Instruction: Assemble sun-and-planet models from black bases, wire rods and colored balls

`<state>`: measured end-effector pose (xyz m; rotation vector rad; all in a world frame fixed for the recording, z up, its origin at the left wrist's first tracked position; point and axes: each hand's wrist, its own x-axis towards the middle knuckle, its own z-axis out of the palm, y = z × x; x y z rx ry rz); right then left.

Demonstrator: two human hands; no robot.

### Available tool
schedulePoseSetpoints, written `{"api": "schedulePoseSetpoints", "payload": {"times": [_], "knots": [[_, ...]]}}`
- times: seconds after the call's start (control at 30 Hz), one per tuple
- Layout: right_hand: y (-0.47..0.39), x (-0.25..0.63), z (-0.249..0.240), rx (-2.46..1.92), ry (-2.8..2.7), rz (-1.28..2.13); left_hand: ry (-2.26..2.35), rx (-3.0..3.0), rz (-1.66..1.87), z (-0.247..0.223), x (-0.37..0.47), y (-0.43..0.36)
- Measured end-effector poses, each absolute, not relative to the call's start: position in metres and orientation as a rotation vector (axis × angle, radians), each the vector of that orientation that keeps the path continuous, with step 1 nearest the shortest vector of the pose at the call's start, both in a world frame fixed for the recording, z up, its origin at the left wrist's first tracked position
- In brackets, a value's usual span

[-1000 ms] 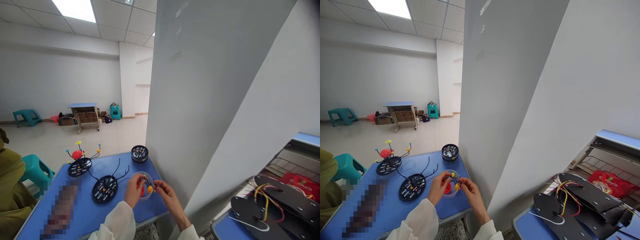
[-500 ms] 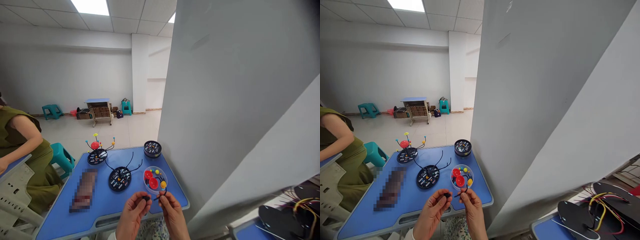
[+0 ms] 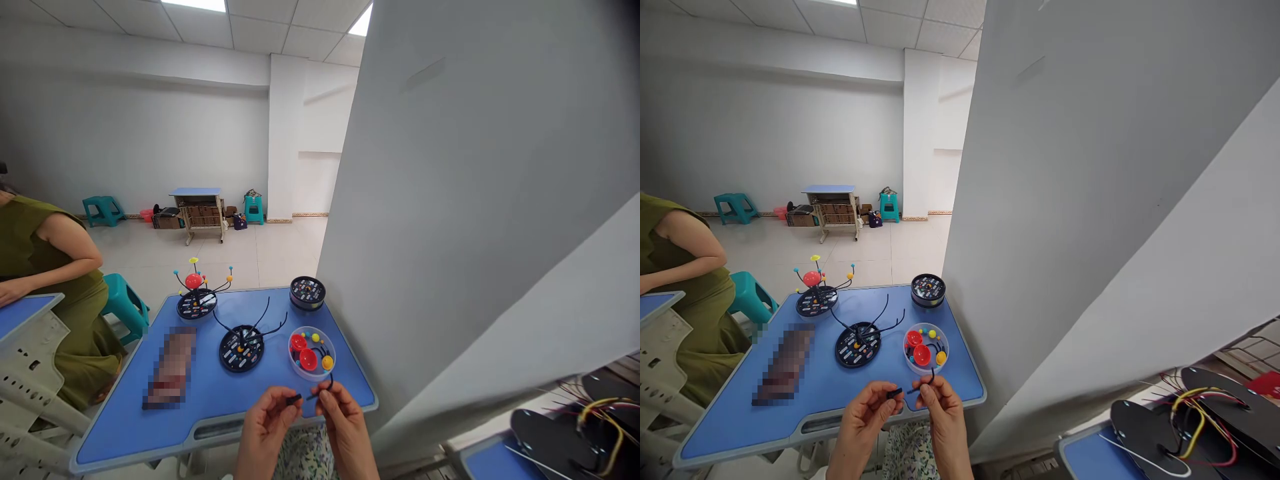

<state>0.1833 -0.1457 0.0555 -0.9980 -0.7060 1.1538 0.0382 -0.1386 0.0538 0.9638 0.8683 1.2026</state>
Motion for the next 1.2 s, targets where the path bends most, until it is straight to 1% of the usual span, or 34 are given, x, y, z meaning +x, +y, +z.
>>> {"api": "schedulePoseSetpoints", "payload": {"times": [0.23, 0.4, 0.57, 0.87, 1.2], "knots": [[-0.148, 0.192, 0.059, -1.032, -0.780, 1.088, 0.896, 1.017, 1.168, 0.047, 0.034, -0.136], [-0.149, 0.193, 0.063, -1.096, -0.885, 1.127, 0.870, 0.998, 1.138, 0.046, 0.034, -0.133], [-0.146, 0.189, 0.062, -1.150, -0.920, 0.981, 0.912, 0.999, 1.179, 0.046, 0.034, -0.132], [-0.143, 0.182, 0.067, -1.135, -0.867, 1.138, 0.983, 0.970, 1.223, 0.039, 0.033, -0.129], [-0.143, 0.180, 0.066, -1.196, -0.957, 1.028, 1.000, 1.019, 1.180, 0.034, 0.032, -0.128]]}}
